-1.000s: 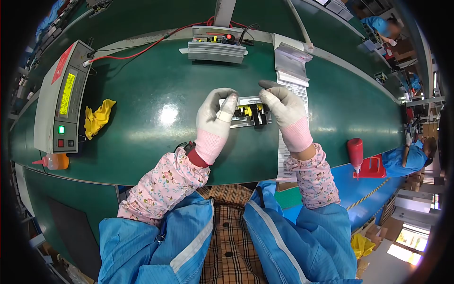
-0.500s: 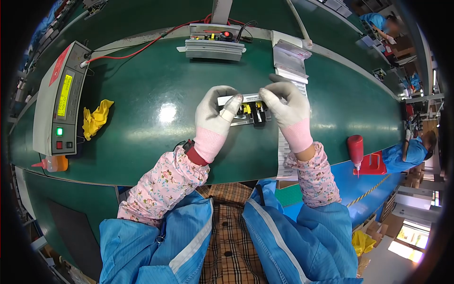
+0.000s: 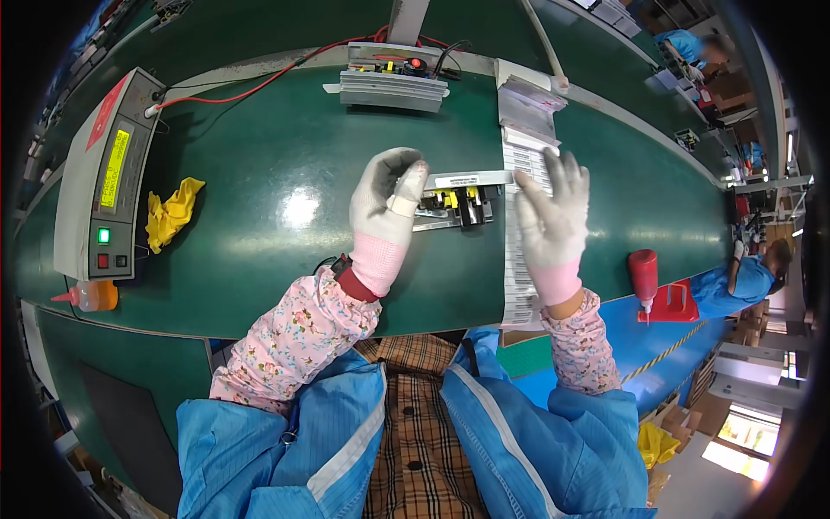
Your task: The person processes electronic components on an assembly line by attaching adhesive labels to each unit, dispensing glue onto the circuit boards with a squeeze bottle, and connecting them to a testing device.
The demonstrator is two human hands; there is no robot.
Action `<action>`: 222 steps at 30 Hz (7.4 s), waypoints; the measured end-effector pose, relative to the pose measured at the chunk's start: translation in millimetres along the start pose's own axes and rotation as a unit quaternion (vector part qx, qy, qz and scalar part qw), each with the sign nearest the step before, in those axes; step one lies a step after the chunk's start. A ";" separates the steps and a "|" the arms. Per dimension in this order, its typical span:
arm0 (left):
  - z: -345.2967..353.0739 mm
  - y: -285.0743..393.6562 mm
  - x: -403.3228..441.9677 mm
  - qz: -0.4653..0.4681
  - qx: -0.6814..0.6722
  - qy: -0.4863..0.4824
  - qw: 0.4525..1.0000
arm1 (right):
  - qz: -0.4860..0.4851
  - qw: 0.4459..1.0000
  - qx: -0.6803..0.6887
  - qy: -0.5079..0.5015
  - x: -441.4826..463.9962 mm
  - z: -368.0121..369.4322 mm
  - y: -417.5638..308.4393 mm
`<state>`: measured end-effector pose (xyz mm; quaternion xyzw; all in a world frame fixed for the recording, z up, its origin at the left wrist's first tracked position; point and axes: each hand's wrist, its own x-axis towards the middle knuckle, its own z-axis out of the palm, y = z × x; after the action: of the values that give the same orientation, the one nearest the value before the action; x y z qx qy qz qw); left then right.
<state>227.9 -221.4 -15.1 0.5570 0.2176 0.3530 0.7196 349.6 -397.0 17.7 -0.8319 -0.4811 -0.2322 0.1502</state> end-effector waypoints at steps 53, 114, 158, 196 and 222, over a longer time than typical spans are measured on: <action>-8.8 -14.7 -12.4 -0.190 -0.200 -0.181 0.944 | 0.125 0.793 0.549 0.231 -18.3 -15.4 -50.7; -13.3 -2.5 -1.5 -0.251 -0.414 -0.202 0.852 | 0.378 0.383 0.802 0.260 -36.0 -34.0 -49.5; -34.6 -17.2 -5.8 -0.327 -0.434 -0.284 0.790 | 0.127 0.775 0.534 0.313 -30.7 -48.2 -39.6; -25.9 -20.7 25.7 -0.481 -0.518 -0.260 0.657 | 0.277 0.650 0.703 0.082 -19.9 -62.0 4.1; -33.5 5.9 16.3 -0.425 -0.182 -0.342 0.818 | 0.527 0.527 0.633 0.210 -47.7 -61.9 118.1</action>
<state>213.4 -186.7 -17.7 0.3527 0.1041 -0.1680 0.9146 416.9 -519.2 41.8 -0.5482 0.0692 0.0868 0.8290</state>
